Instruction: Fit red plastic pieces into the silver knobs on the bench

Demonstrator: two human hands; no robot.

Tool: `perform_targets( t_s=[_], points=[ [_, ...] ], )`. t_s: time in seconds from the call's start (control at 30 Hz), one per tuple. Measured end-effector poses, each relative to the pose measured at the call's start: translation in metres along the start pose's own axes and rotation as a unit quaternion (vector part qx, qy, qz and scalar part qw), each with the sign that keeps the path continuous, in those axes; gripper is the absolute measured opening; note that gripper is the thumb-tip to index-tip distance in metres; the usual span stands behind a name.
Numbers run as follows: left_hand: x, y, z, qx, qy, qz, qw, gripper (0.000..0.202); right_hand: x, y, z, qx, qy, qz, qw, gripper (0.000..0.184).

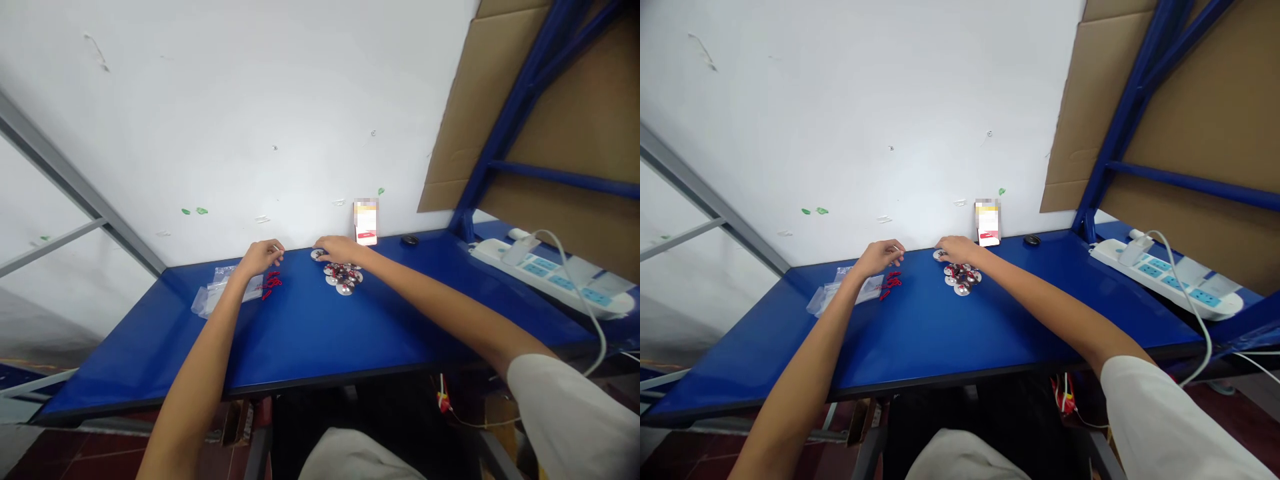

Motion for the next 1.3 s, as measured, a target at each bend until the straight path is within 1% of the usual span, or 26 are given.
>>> perform_targets(
  t_s=[0.07,0.1,0.17,0.23,0.33,0.4,0.47,0.53,0.6,0.63,0.67,0.7,0.73,0.77,0.83,0.87,0.93,1.0,1.03,1.1,1.2,1.3],
  points=[
    [-0.002,0.0,0.0,-0.041,0.014,0.016,0.999,0.026,-0.003,0.006,-0.004,0.018,0.003,-0.036,0.999,0.034],
    [-0.003,0.001,0.0,-0.071,0.02,0.02,0.997,0.027,-0.003,0.008,-0.006,0.031,0.006,-0.044,0.999,0.031],
    [-0.005,0.001,0.001,-0.137,0.032,0.025,0.99,0.028,-0.001,0.007,-0.007,0.054,0.01,-0.036,0.998,0.025],
    [-0.006,0.001,0.003,-0.189,0.043,0.035,0.98,0.029,0.0,0.005,-0.007,0.058,0.005,-0.022,0.998,0.025],
    [-0.005,0.001,0.006,-0.217,0.05,0.042,0.974,0.03,-0.001,0.004,-0.005,0.04,-0.009,-0.015,0.999,0.025],
    [-0.004,0.002,0.008,-0.225,0.053,0.041,0.972,0.031,-0.004,0.002,-0.001,0.042,-0.004,-0.007,0.999,0.028],
    [-0.003,0.002,0.009,-0.234,0.052,0.044,0.97,0.031,-0.008,-0.001,0.004,0.051,0.021,0.014,0.998,0.03],
    [-0.003,0.001,0.01,-0.237,0.051,0.055,0.969,0.03,-0.009,-0.009,0.009,0.045,0.051,0.048,0.997,0.03],
    [-0.004,0.002,0.013,-0.222,0.058,0.073,0.971,0.029,-0.005,-0.02,0.013,-0.001,0.076,0.1,0.992,0.028],
    [-0.004,0.005,0.015,-0.201,0.063,0.08,0.974,0.028,-0.001,-0.025,0.015,-0.046,0.087,0.129,0.987,0.026],
    [-0.005,0.009,0.018,-0.171,0.068,0.086,0.979,0.026,0.006,-0.03,0.018,-0.106,0.099,0.155,0.977,0.024],
    [-0.005,0.013,0.022,-0.132,0.073,0.092,0.984,0.025,0.014,-0.033,0.021,-0.183,0.112,0.18,0.96,0.021],
    [-0.005,0.02,0.028,-0.09,0.079,0.095,0.988,0.023,0.023,-0.033,0.024,-0.269,0.126,0.196,0.935,0.019],
    [-0.005,0.027,0.036,-0.051,0.09,0.098,0.99,0.02,0.033,-0.03,0.026,-0.358,0.142,0.197,0.901,0.018],
    [-0.003,0.041,0.058,-0.008,0.129,0.101,0.986,0.018,0.053,-0.019,0.026,-0.497,0.164,0.173,0.834,0.021],
    [-0.001,0.048,0.071,-0.006,0.156,0.099,0.983,0.019,0.063,-0.014,0.025,-0.541,0.172,0.168,0.806,0.023],
    [0.004,0.06,0.095,-0.032,0.21,0.096,0.973,0.021,0.078,-0.005,0.018,-0.596,0.175,0.15,0.769,0.026],
    [0.009,0.069,0.112,-0.083,0.245,0.098,0.961,0.023,0.087,0.0,0.01,-0.638,0.178,0.131,0.738,0.028],
    [0.01,0.072,0.117,-0.111,0.253,0.101,0.956,0.024,0.089,0.002,0.005,-0.653,0.177,0.12,0.727,0.027],
    [0.012,0.076,0.12,-0.159,0.255,0.103,0.948,0.026,0.09,0.003,-0.003,-0.671,0.169,0.105,0.714,0.025],
    [0.011,0.082,0.118,-0.198,0.243,0.093,0.945,0.026,0.09,0.002,-0.012,-0.682,0.152,0.095,0.708,0.023],
    [0.011,0.084,0.115,-0.229,0.22,0.099,0.943,0.025,0.089,0.002,-0.015,-0.685,0.134,0.092,0.71,0.026]
  ],
)
Point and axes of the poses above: each hand's wrist, its own x-axis away from the middle knuckle, its own y-axis out of the palm, z = x × y, the point moved 6 cm from there along -x, towards the middle knuckle, and after that the axes turned 8 degrees about y, right-handed, at the moved point
